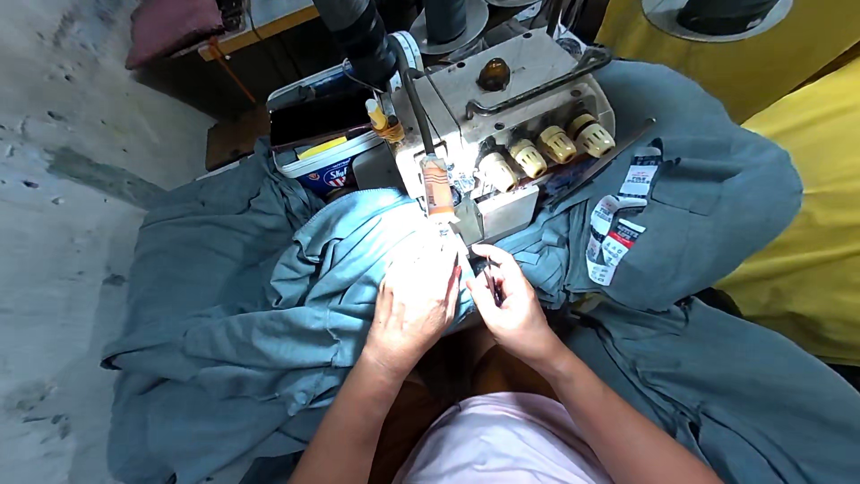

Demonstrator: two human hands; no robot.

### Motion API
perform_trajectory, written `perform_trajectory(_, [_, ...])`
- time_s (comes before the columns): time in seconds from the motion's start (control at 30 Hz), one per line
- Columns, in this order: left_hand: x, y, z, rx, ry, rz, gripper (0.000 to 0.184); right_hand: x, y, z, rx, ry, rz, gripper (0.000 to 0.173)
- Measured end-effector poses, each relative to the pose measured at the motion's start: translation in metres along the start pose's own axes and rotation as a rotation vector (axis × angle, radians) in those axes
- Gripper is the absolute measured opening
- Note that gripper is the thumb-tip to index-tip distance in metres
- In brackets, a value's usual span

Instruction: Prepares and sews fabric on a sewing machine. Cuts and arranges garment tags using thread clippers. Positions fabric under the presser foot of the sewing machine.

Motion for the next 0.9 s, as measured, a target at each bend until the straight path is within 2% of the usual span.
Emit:
perform_trajectory(0.3, [0.006,0.004,0.010,-0.046,-0.034,0.083,0.039,0.015,0.005,-0.004,0.001,0.022,-0.015,0.042])
perform_trajectory(0.37, [0.001,-0.004,0.000,0.004,-0.074,0.149,0.046,0.016,0.005,-0.004,0.014,0.023,-0.021,0.041])
perform_trajectory(0.43, [-0.010,-0.006,-0.010,0.038,-0.070,0.142,0.055,0.019,0.005,-0.004,0.007,0.024,-0.029,0.039])
perform_trajectory(0.57, [-0.018,-0.004,-0.008,0.114,-0.099,0.054,0.041,0.022,0.007,0.000,0.005,0.002,-0.008,0.038])
perform_trajectory(0.63, [-0.012,-0.010,0.000,0.122,-0.147,0.123,0.042,0.015,0.009,0.003,-0.008,-0.033,0.011,0.037])
perform_trajectory(0.7, [-0.004,-0.016,0.012,0.089,-0.197,0.182,0.036,0.005,0.009,0.007,-0.015,-0.051,0.026,0.038])
perform_trajectory(0.77, [0.005,-0.015,0.025,0.033,-0.203,0.178,0.036,-0.005,0.008,0.008,0.030,-0.038,0.038,0.042])
perform_trajectory(0.83, [0.014,-0.011,0.036,-0.058,-0.142,0.115,0.038,-0.014,0.003,0.006,0.086,-0.021,0.064,0.052])
perform_trajectory(0.9, [0.011,-0.011,0.036,-0.077,-0.151,0.071,0.036,-0.024,-0.006,0.001,0.111,-0.016,0.115,0.063])
Point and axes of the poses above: each hand's wrist, its own x-axis towards the middle knuckle, its own y-axis out of the palm, z = x × y, the point moved 1 cm from there along x, towards the middle knuckle, and after that the axes turned 14 degrees about -y, right-handed, at the moved point
